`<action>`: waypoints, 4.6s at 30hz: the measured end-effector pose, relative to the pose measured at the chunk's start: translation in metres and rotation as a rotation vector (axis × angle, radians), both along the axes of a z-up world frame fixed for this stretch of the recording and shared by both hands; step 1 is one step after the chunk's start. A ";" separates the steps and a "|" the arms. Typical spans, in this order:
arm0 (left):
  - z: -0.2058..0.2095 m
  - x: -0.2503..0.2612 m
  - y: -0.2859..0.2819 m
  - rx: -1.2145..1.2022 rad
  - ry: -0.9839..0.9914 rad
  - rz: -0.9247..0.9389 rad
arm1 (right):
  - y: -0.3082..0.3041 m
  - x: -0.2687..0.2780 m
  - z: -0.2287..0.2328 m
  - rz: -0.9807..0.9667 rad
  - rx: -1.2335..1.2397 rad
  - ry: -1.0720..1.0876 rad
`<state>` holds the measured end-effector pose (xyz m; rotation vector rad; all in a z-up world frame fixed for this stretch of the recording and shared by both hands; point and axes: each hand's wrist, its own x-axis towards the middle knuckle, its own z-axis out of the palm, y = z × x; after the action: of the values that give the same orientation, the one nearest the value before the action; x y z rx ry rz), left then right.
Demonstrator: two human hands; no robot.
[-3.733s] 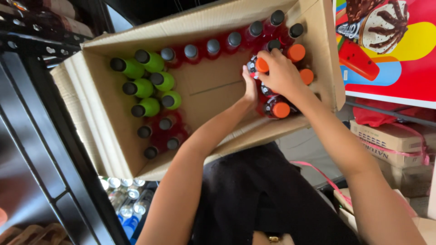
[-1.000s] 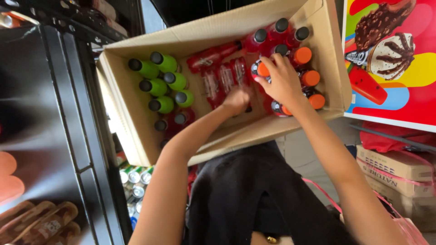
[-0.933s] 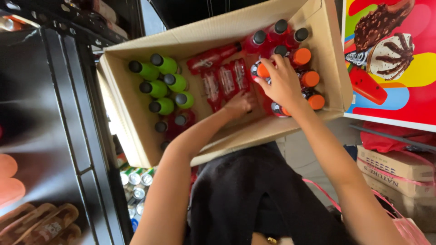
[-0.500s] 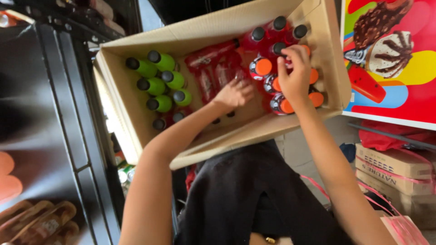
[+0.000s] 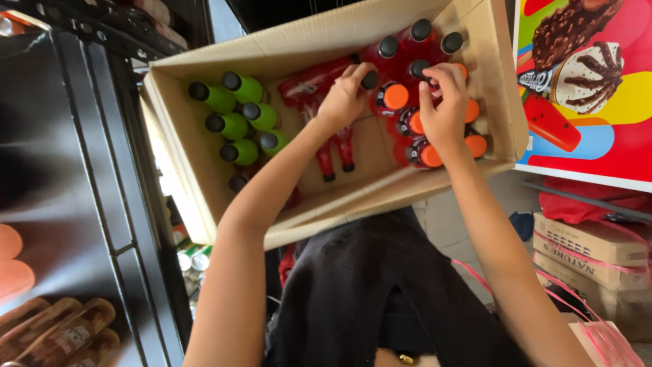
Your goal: The person takes bottles of soda from a cardboard box and places them into a refrigerated display case. They handle both red and green bottles, arranging them on the shelves by hand.
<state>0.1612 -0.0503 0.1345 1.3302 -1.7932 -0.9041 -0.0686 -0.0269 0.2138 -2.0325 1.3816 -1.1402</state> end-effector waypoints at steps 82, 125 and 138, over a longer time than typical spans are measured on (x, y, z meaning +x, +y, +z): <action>-0.247 0.027 -0.088 -0.493 -1.046 0.128 | 0.041 0.034 -0.072 0.787 0.539 0.799; 0.020 0.155 0.008 -0.252 -0.672 0.035 | -0.043 0.153 -0.057 0.518 0.023 0.564; 0.015 0.159 0.018 -0.301 -0.781 0.160 | -0.023 0.174 -0.038 0.484 -0.086 0.881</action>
<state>0.3199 -0.0322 0.1497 1.7199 -2.2204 0.0158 0.1053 -0.0500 0.1755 -2.8731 1.0392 -0.0650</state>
